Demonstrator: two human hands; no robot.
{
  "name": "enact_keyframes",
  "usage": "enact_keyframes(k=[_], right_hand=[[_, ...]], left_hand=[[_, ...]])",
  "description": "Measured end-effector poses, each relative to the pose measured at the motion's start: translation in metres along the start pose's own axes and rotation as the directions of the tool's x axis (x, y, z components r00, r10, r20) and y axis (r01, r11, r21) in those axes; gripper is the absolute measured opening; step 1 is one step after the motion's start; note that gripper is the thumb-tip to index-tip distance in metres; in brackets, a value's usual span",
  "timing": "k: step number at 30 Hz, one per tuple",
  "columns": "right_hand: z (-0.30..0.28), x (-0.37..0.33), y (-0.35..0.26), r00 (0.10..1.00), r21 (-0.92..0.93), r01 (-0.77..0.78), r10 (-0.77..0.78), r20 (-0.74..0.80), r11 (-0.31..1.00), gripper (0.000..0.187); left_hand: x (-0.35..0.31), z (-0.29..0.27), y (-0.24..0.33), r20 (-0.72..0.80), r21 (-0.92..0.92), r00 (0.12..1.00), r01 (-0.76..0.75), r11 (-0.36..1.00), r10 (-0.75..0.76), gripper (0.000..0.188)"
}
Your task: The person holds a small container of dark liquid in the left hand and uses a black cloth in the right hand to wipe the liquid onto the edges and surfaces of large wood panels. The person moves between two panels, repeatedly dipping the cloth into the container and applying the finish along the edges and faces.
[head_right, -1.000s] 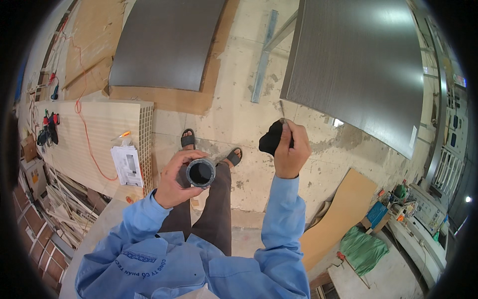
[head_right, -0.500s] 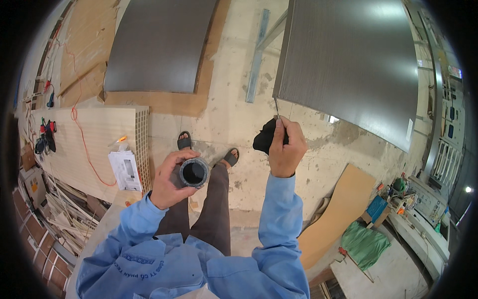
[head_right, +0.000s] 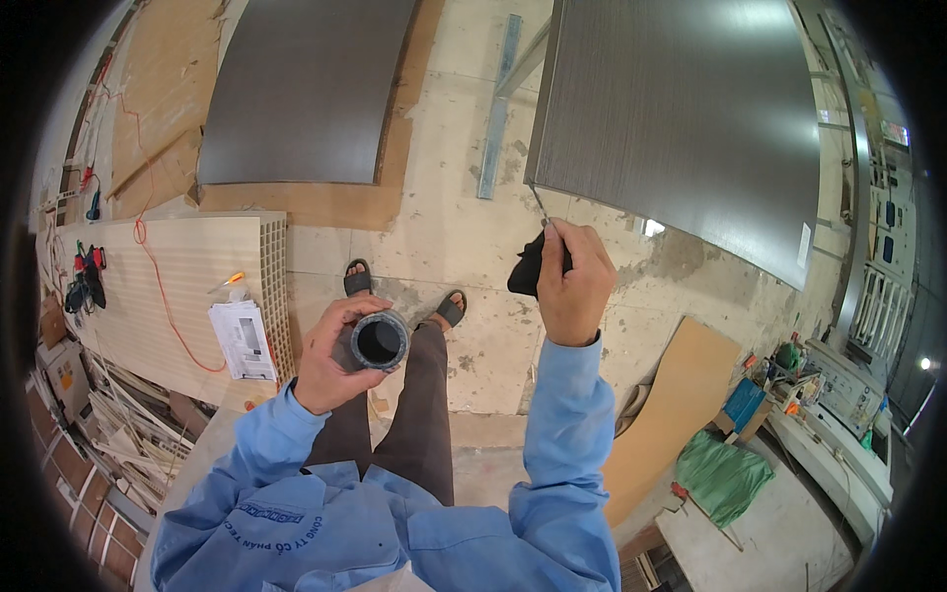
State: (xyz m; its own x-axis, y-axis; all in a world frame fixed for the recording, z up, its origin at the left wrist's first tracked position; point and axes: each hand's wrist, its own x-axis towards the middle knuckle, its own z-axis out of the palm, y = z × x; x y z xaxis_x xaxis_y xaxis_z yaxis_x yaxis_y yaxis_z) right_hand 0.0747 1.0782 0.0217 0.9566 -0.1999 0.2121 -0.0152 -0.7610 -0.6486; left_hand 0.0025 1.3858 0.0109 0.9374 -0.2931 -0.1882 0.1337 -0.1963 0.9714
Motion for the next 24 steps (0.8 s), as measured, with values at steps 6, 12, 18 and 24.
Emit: enact_keyframes(k=[6, 12, 18, 24], right_hand=[[-0.007, 0.003, 0.001, 0.999, -0.004, 0.033, -0.033, 0.021, 0.999, 0.007], [-0.010, 0.009, 0.002, 0.998, 0.010, 0.056, -0.056, -0.013, 0.998, 0.007], [-0.010, 0.012, 0.003, 0.999, -0.036, 0.045, -0.044, 0.029, 0.998, 0.008], [-0.014, 0.011, 0.003, 0.998, -0.058, 0.036, -0.033, 0.046, 0.998, 0.009]], left_hand=[[-0.002, 0.002, 0.000, 0.001, -0.014, 1.000, -0.002, 1.000, 0.002, 0.070], [-0.003, 0.004, 0.000, -0.001, -0.004, 1.000, -0.001, 1.000, 0.001, 0.070], [-0.002, 0.006, 0.002, -0.001, 0.007, 1.000, -0.011, 1.000, 0.011, 0.069], [-0.001, 0.005, 0.003, -0.003, 0.015, 1.000, -0.018, 1.000, 0.018, 0.069]])
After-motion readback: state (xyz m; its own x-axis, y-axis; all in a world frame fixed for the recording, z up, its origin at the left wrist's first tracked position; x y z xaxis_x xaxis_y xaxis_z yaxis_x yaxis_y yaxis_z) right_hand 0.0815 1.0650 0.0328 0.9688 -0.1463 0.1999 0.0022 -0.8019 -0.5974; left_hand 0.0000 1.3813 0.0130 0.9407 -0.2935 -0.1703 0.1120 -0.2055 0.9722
